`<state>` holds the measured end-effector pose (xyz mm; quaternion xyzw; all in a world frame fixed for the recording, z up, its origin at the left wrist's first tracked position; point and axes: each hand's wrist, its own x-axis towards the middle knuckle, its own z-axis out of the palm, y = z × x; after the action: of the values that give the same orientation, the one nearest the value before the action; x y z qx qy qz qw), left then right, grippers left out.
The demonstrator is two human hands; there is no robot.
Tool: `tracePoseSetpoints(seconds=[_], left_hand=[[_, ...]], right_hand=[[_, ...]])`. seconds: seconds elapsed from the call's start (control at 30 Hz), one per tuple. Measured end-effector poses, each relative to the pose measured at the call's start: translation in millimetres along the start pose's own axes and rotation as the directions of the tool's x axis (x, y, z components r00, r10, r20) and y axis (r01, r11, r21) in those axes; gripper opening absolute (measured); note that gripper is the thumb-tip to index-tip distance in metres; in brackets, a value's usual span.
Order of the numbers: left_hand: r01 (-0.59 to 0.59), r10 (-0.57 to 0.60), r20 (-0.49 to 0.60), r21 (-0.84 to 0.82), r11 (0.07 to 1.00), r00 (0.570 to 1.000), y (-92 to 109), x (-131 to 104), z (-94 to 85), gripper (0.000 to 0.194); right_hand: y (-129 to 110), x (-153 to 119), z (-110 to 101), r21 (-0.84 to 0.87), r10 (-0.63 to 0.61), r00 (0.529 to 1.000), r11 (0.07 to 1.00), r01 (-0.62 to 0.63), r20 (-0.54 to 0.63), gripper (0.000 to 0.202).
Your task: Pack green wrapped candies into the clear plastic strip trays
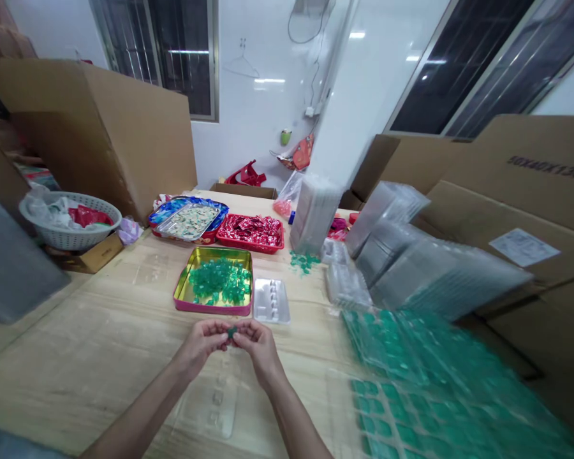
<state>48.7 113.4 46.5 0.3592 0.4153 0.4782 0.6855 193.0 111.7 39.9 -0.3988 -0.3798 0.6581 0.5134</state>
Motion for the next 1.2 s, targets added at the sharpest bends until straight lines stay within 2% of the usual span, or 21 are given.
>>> tracePoseSetpoints(seconds=[0.13,0.3,0.47,0.6,0.7,0.8,0.9,1.07,1.2], left_hand=[[0.016,-0.014,-0.029,0.066,0.998,0.999,-1.8,2.6,-5.9,0.023],[0.045,-0.023,-0.073,0.310,0.950,0.997,-18.6,8.6,-13.7,0.020],[0.077,-0.025,-0.121,0.450,0.890,0.992,-39.4,18.3,-19.8,0.009],[0.058,-0.002,-0.112,0.503,0.862,0.994,-46.4,22.4,-23.0,0.005],[0.041,0.002,-0.086,0.496,0.867,0.996,-49.0,22.2,-24.8,0.003],[0.012,0.019,-0.061,0.471,0.882,0.998,-51.7,21.8,-26.4,0.008],[-0.032,0.052,-0.030,0.464,0.885,0.998,-53.5,21.2,-27.4,0.011],[-0.097,0.109,0.002,0.484,0.870,0.994,-52.2,18.5,-27.5,0.016],[-0.098,0.109,0.009,0.513,0.853,0.994,-52.5,19.2,-26.9,0.016]], right_hand=[[0.0,1.1,-0.5,-0.048,0.115,0.993,0.992,-0.115,0.000,0.029],[14.3,5.2,-4.9,-0.258,0.201,0.979,0.944,-0.205,-0.042,0.024],[38.6,11.4,-11.2,-0.460,0.195,0.979,0.866,-0.196,-0.050,0.010],[44.3,13.3,-13.8,-0.546,0.146,0.989,0.825,-0.142,-0.036,0.004],[44.4,13.7,-15.1,-0.545,0.161,0.987,0.826,-0.145,-0.018,0.003],[46.7,14.0,-15.5,-0.461,0.195,0.981,0.869,-0.182,-0.019,0.008],[50.1,13.3,-14.7,-0.393,0.169,0.985,0.904,-0.166,-0.027,0.014],[51.9,10.1,-13.9,-0.393,0.152,0.988,0.908,-0.149,-0.023,0.015],[49.8,8.9,-12.8,-0.415,0.142,0.990,0.901,-0.127,0.004,0.016]])
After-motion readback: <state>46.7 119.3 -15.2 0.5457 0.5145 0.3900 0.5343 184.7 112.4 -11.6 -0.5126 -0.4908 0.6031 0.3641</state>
